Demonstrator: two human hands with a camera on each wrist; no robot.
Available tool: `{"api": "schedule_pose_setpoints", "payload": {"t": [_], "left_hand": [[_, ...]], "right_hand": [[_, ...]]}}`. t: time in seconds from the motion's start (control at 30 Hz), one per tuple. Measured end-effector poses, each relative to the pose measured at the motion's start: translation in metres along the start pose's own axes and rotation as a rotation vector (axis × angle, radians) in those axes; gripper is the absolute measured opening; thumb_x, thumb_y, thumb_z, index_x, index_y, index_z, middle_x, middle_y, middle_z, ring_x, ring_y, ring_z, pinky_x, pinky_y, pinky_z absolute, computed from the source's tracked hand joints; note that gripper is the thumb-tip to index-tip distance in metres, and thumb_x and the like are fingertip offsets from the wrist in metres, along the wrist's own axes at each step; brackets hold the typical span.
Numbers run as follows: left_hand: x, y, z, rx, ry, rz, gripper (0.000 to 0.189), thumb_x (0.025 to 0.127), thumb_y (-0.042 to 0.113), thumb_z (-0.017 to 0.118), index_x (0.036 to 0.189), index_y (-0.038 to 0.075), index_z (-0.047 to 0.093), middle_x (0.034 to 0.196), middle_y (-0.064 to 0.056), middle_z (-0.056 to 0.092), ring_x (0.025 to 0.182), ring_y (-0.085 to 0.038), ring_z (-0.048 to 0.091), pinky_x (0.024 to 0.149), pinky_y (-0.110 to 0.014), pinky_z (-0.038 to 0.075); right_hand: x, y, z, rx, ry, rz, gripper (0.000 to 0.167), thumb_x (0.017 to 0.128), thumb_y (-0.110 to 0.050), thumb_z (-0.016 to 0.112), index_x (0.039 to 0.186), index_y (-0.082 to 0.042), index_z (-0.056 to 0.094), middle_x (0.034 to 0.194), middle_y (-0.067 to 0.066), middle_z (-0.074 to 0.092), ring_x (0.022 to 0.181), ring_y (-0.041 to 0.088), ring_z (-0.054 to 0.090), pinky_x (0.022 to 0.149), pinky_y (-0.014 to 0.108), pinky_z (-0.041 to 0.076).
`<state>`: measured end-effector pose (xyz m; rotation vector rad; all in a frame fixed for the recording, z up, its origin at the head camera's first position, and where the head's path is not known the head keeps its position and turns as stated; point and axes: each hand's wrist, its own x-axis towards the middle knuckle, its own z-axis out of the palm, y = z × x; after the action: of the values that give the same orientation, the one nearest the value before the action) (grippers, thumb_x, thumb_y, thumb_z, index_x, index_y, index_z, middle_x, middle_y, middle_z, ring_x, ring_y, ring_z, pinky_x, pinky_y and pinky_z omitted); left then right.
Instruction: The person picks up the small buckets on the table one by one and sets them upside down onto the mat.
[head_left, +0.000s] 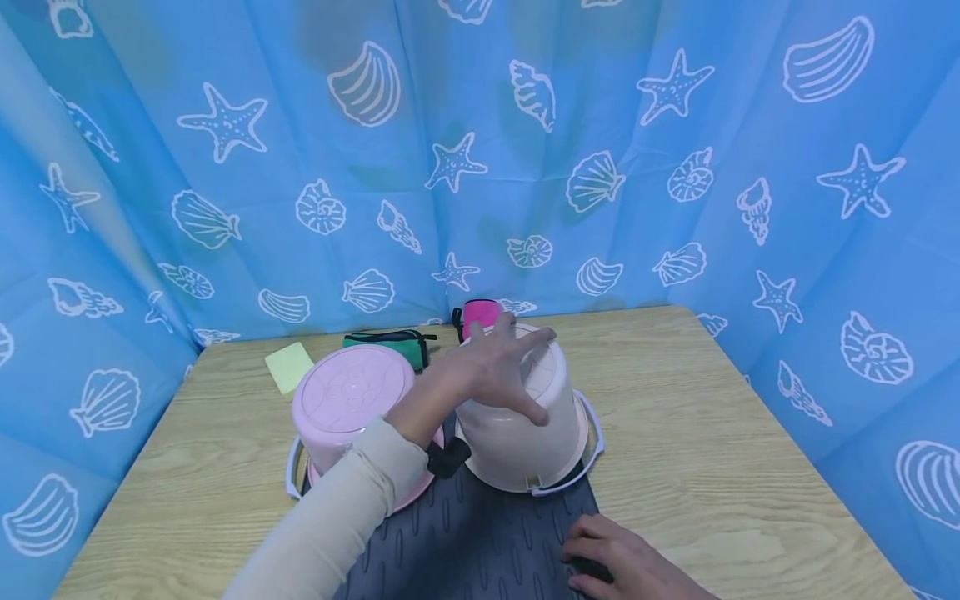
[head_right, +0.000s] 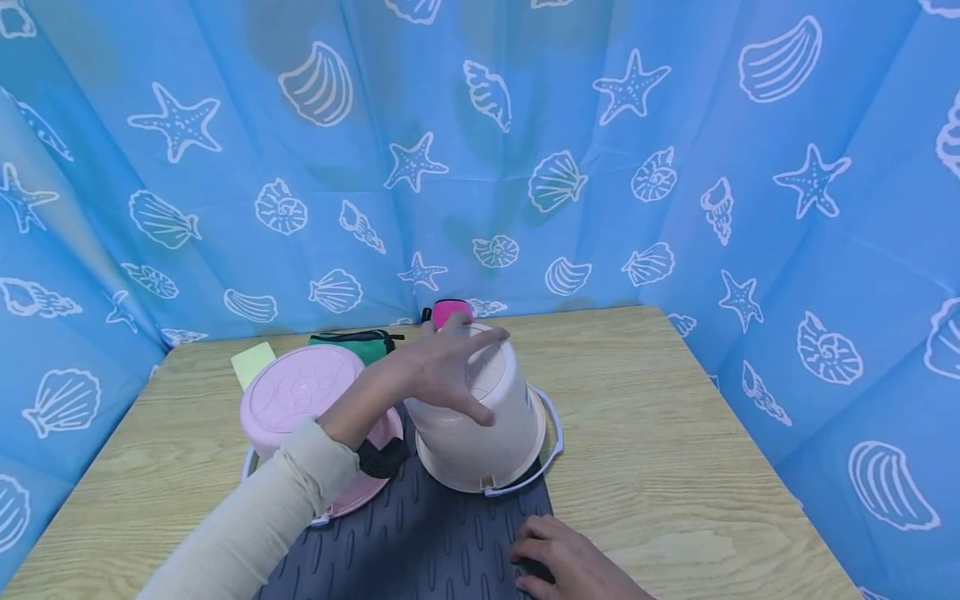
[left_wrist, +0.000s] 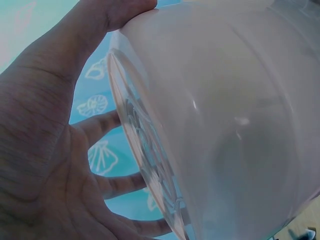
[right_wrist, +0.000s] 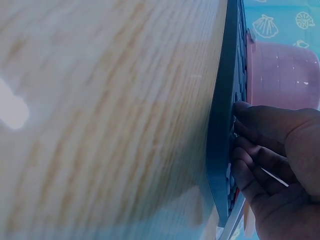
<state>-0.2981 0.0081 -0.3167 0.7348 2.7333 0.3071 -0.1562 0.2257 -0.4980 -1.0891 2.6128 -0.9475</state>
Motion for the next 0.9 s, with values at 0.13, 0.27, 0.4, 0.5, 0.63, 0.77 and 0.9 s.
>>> {"api": "schedule_pose_setpoints", "payload": {"t": [0.13, 0.27, 0.4, 0.5, 0.63, 0.77, 0.9], "left_hand": [[0.001, 0.001, 0.001, 0.002, 0.005, -0.002, 0.104, 0.069, 0.062, 0.081, 0.156, 0.047, 0.025, 0.162, -0.009, 0.015, 0.142, -0.043, 0.023, 0.091, -0.06, 0.048], [0.002, 0.003, 0.001, 0.002, 0.004, -0.006, 0.104, 0.068, 0.063, 0.081, 0.155, 0.048, 0.025, 0.162, -0.009, 0.014, 0.14, -0.043, 0.025, 0.091, -0.061, 0.048], [0.003, 0.005, 0.002, 0.011, 0.001, -0.009, 0.104, 0.068, 0.062, 0.081, 0.155, 0.048, 0.026, 0.162, -0.009, 0.015, 0.14, -0.043, 0.027, 0.091, -0.061, 0.048], [0.004, 0.006, 0.002, 0.015, -0.002, -0.015, 0.104, 0.068, 0.062, 0.081, 0.155, 0.048, 0.026, 0.162, -0.009, 0.015, 0.14, -0.043, 0.027, 0.092, -0.062, 0.047], [0.005, 0.008, 0.001, 0.014, -0.01, -0.019, 0.104, 0.069, 0.062, 0.081, 0.155, 0.048, 0.025, 0.163, -0.009, 0.013, 0.142, -0.046, 0.023, 0.096, -0.07, 0.04], [0.006, 0.01, 0.001, 0.017, -0.014, -0.015, 0.103, 0.069, 0.061, 0.081, 0.156, 0.047, 0.026, 0.164, -0.009, 0.011, 0.144, -0.048, 0.018, 0.095, -0.071, 0.039], [0.007, 0.012, 0.002, 0.038, -0.011, -0.015, 0.104, 0.069, 0.061, 0.081, 0.156, 0.046, 0.026, 0.163, -0.011, 0.013, 0.144, -0.05, 0.016, 0.093, -0.068, 0.043]], "right_hand": [[0.0, 0.0, 0.0, -0.015, 0.01, -0.019, 0.013, 0.095, -0.023, 0.071, 0.106, -0.016, 0.073, 0.103, -0.013, 0.055, 0.087, -0.001, 0.049, 0.069, 0.021, 0.049], [0.0, 0.0, -0.001, -0.014, 0.017, -0.031, 0.013, 0.095, -0.022, 0.071, 0.106, -0.016, 0.073, 0.103, -0.013, 0.055, 0.087, -0.001, 0.049, 0.069, 0.021, 0.049], [0.0, 0.0, -0.001, 0.002, 0.003, -0.011, 0.014, 0.095, -0.025, 0.07, 0.107, -0.017, 0.073, 0.103, -0.014, 0.055, 0.088, -0.001, 0.049, 0.069, 0.021, 0.049], [0.0, 0.0, 0.0, 0.008, -0.005, 0.005, 0.014, 0.095, -0.026, 0.07, 0.107, -0.018, 0.073, 0.103, -0.014, 0.055, 0.088, -0.001, 0.049, 0.069, 0.022, 0.049], [0.0, 0.0, 0.0, 0.005, -0.001, 0.001, 0.014, 0.095, -0.025, 0.071, 0.106, -0.017, 0.073, 0.103, -0.014, 0.055, 0.088, -0.001, 0.049, 0.069, 0.022, 0.049], [0.0, 0.0, 0.0, -0.002, 0.011, -0.016, 0.013, 0.095, -0.023, 0.071, 0.106, -0.017, 0.073, 0.102, -0.014, 0.055, 0.087, -0.001, 0.049, 0.068, 0.021, 0.049], [0.0, 0.0, 0.0, -0.001, 0.013, -0.018, 0.013, 0.095, -0.023, 0.071, 0.106, -0.017, 0.073, 0.102, -0.014, 0.055, 0.087, -0.001, 0.049, 0.068, 0.02, 0.048]]}}
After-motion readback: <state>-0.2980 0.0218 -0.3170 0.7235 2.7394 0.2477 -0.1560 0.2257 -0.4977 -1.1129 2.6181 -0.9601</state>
